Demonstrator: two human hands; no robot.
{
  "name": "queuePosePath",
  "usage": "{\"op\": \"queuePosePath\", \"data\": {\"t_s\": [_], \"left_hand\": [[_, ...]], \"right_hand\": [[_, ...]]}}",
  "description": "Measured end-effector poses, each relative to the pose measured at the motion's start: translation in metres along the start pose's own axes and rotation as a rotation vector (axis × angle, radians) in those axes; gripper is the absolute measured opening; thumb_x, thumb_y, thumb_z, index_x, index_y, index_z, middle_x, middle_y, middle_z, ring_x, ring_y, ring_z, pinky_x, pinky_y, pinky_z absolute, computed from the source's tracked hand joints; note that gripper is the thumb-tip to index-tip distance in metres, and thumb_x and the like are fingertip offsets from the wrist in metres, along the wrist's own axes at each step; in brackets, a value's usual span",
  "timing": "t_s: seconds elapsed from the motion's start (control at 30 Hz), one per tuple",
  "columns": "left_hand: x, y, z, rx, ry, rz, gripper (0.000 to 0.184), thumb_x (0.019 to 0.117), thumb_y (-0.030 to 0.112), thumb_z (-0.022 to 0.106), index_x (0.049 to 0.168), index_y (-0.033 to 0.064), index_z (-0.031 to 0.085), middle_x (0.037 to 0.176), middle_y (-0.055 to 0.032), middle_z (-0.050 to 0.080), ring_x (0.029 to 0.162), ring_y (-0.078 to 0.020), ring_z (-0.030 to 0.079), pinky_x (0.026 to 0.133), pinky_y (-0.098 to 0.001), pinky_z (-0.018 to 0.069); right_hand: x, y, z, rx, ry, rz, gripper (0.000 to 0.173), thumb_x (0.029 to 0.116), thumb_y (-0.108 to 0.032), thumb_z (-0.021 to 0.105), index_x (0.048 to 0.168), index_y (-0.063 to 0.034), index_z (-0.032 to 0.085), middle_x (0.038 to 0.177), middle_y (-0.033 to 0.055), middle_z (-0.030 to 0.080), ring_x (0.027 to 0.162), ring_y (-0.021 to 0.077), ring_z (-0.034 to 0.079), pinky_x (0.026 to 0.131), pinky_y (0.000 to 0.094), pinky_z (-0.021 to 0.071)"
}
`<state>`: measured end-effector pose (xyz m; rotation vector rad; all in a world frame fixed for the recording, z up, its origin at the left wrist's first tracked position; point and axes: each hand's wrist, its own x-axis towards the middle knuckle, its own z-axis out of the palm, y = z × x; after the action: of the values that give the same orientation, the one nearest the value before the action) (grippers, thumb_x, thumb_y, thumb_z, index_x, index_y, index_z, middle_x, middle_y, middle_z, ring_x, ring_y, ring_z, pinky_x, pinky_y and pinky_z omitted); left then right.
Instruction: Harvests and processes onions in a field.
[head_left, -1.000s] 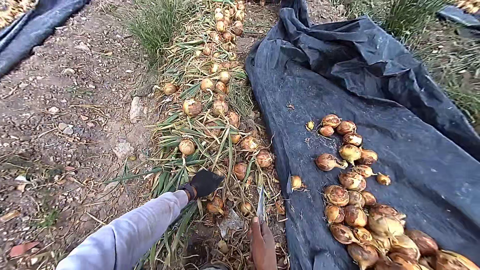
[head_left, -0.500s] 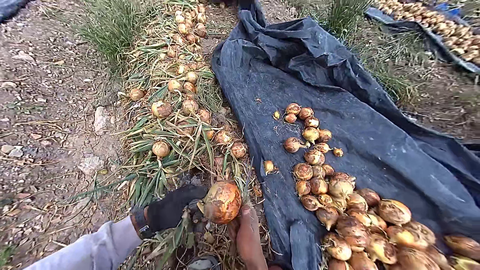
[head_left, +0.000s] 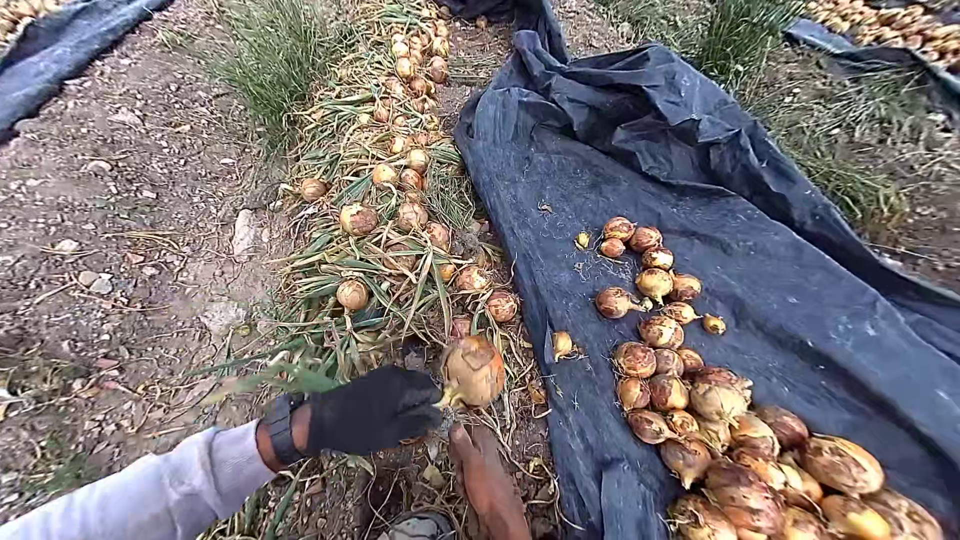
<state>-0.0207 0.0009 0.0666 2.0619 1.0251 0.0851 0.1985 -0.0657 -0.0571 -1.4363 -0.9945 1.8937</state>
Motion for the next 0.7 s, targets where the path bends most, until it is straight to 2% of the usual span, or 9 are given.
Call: {"op": "queuePosePath", "data": {"t_s": [0.07, 0.1, 0.17, 0.2, 0.37, 0.5, 0.6, 0.63, 0.7], "left_hand": [[0.004, 0.005, 0.030, 0.105, -0.207, -0.059, 0.048, 0.1092, 0.045, 0.042, 0.094, 0.0047, 0.064, 0.080, -0.0130, 0.063, 0.077, -0.0309, 0.064, 0.073, -0.0545, 0.0530], [0.008, 0.004, 0.038, 0.159, -0.263, -0.100, 0.049, 0.1092, 0.045, 0.042, 0.095, 0.0037, 0.065, 0.082, -0.0160, 0.065, 0.080, -0.0357, 0.066, 0.075, -0.0595, 0.0525], [0.023, -0.006, 0.033, 0.250, -0.231, -0.180, 0.041, 0.1083, 0.038, 0.046, 0.103, 0.0044, 0.069, 0.095, -0.0187, 0.070, 0.093, -0.0398, 0.069, 0.083, -0.0635, 0.0532], [0.032, -0.012, 0.023, 0.264, -0.162, -0.231, 0.039, 0.1083, 0.036, 0.047, 0.107, 0.0046, 0.069, 0.101, -0.0186, 0.070, 0.099, -0.0394, 0.068, 0.087, -0.0630, 0.0527], [0.074, -0.044, 0.003, 0.203, 0.177, -0.404, 0.051, 0.1044, 0.056, 0.048, 0.107, 0.0103, 0.072, 0.103, -0.0107, 0.072, 0.101, -0.0296, 0.069, 0.092, -0.0544, 0.0534], [0.096, -0.084, 0.001, 0.140, 0.234, -0.578, 0.027, 0.0967, 0.033, 0.065, 0.117, 0.0191, 0.075, 0.112, -0.0093, 0.074, 0.107, -0.0313, 0.070, 0.092, -0.0594, 0.0543], [0.100, -0.073, 0.023, 0.166, 0.060, -0.630, 0.037, 0.1005, 0.047, 0.057, 0.113, 0.0157, 0.072, 0.110, -0.0130, 0.072, 0.106, -0.0352, 0.069, 0.089, -0.0628, 0.0543], [0.102, -0.065, 0.032, 0.184, -0.008, -0.649, 0.042, 0.1016, 0.049, 0.053, 0.114, 0.0131, 0.071, 0.113, -0.0159, 0.071, 0.109, -0.0382, 0.068, 0.089, -0.0647, 0.0533], [0.102, -0.082, 0.032, 0.182, -0.045, -0.738, 0.043, 0.1031, 0.044, 0.051, 0.118, 0.0087, 0.070, 0.118, -0.0201, 0.069, 0.113, -0.0416, 0.066, 0.093, -0.0661, 0.0517]], "right_hand": [[-0.007, -0.006, 0.012, 0.100, 0.122, -0.090, 0.070, 0.0812, -0.063, 0.072, 0.118, -0.0048, 0.062, 0.075, -0.0008, 0.059, 0.058, 0.0085, 0.053, 0.055, 0.0300, 0.0490], [-0.010, -0.008, 0.013, 0.097, 0.171, -0.125, 0.068, 0.0821, -0.056, 0.076, 0.124, -0.0039, 0.062, 0.088, 0.0026, 0.067, 0.072, 0.0095, 0.062, 0.068, 0.0320, 0.0556], [-0.009, -0.016, 0.004, -0.069, 0.194, -0.154, 0.068, 0.0845, -0.051, 0.077, 0.131, -0.0040, 0.060, 0.112, 0.0060, 0.072, 0.103, 0.0113, 0.070, 0.094, 0.0364, 0.0586], [-0.004, -0.027, -0.004, -0.219, 0.208, -0.145, 0.067, 0.0848, -0.055, 0.076, 0.128, -0.0051, 0.063, 0.112, 0.0057, 0.073, 0.104, 0.0123, 0.070, 0.096, 0.0391, 0.0582], [0.041, -0.115, -0.037, -0.732, 0.158, -0.167, 0.074, 0.0978, -0.073, 0.033, 0.087, -0.0088, 0.068, 0.075, 0.0075, 0.062, 0.074, 0.0236, 0.064, 0.072, 0.0502, 0.0528], [0.059, -0.091, -0.030, -0.635, 0.157, -0.138, 0.061, 0.0938, -0.066, 0.047, 0.110, -0.0117, 0.071, 0.091, 0.0053, 0.070, 0.088, 0.0190, 0.069, 0.083, 0.0472, 0.0559], [0.072, -0.056, -0.023, -0.232, 0.141, -0.110, 0.061, 0.1057, -0.056, 0.036, 0.122, -0.0055, 0.065, 0.080, 0.0057, 0.059, 0.068, 0.0170, 0.055, 0.066, 0.0406, 0.0512], [0.076, -0.060, -0.026, -0.126, 0.145, -0.098, 0.064, 0.1067, -0.058, 0.029, 0.114, -0.0050, 0.064, 0.073, 0.0059, 0.054, 0.059, 0.0173, 0.050, 0.058, 0.0395, 0.0483], [0.080, -0.089, -0.044, 0.104, 0.195, -0.153, 0.068, 0.1065, -0.061, 0.013, 0.076, -0.0121, 0.047, 0.050, -0.0027, 0.035, 0.037, 0.0100, 0.033, 0.036, 0.0283, 0.0327]]}}
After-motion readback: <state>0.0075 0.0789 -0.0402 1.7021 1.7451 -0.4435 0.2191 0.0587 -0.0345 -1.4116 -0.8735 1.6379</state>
